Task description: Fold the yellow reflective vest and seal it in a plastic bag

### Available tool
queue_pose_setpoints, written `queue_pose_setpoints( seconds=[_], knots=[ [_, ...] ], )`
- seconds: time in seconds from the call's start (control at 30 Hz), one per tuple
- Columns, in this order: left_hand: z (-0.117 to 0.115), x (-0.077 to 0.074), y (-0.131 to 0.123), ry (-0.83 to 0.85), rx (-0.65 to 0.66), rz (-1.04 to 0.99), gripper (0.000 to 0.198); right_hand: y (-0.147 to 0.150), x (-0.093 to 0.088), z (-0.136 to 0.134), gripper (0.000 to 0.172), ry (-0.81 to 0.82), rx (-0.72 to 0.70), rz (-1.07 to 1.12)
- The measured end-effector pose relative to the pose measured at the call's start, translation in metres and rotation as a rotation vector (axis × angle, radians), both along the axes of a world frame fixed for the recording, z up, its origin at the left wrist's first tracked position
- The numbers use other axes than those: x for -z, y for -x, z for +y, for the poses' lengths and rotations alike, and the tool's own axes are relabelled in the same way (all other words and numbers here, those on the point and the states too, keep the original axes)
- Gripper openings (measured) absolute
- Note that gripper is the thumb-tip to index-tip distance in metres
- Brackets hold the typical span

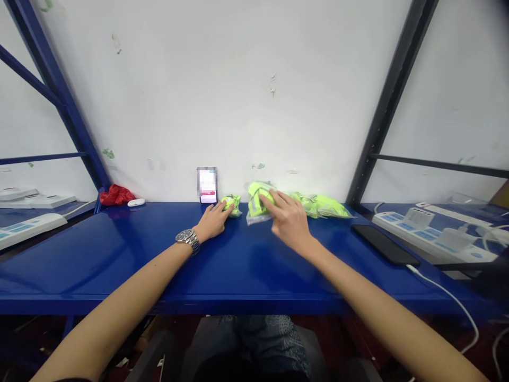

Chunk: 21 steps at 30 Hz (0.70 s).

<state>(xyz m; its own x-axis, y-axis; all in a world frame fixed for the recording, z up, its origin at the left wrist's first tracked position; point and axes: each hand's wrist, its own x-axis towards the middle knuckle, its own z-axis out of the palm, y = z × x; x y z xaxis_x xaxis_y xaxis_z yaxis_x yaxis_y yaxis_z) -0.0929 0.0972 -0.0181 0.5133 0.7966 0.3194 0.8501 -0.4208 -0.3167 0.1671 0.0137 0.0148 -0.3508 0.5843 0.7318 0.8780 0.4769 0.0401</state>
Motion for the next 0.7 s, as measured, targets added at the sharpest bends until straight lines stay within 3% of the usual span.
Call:
queue_pose_setpoints(
  seconds=[0.13, 0.3, 0.37, 0.47, 0.6, 0.7],
  knots=[
    [0.015, -0.002, -0.006, 0.074, -0.053, -0.045, 0.078, 0.002, 0.025, -0.028, 0.071, 0.239, -0.035, -0.314],
    [0.019, -0.004, -0.006, 0.144, -0.073, -0.1, 0.083, -0.001, 0.034, -0.032, 0.068, 0.338, -0.072, -0.26],
    [0.014, -0.005, -0.01, 0.056, -0.048, -0.141, 0.081, -0.008, 0.032, -0.032, 0.072, 0.36, -0.122, -0.182],
    [-0.003, -0.009, -0.024, -0.185, 0.083, -0.265, 0.063, -0.02, 0.032, -0.035, 0.066, 0.314, -0.187, 0.03],
    [-0.044, -0.021, -0.056, -0.305, 0.308, -0.332, 0.03, -0.029, 0.036, -0.041, 0.019, 0.072, -0.171, 0.388],
    [-0.08, -0.027, -0.079, -0.253, 0.562, -0.053, 0.029, -0.032, 0.039, -0.047, 0.031, 0.021, -0.1, 0.462]
  ],
)
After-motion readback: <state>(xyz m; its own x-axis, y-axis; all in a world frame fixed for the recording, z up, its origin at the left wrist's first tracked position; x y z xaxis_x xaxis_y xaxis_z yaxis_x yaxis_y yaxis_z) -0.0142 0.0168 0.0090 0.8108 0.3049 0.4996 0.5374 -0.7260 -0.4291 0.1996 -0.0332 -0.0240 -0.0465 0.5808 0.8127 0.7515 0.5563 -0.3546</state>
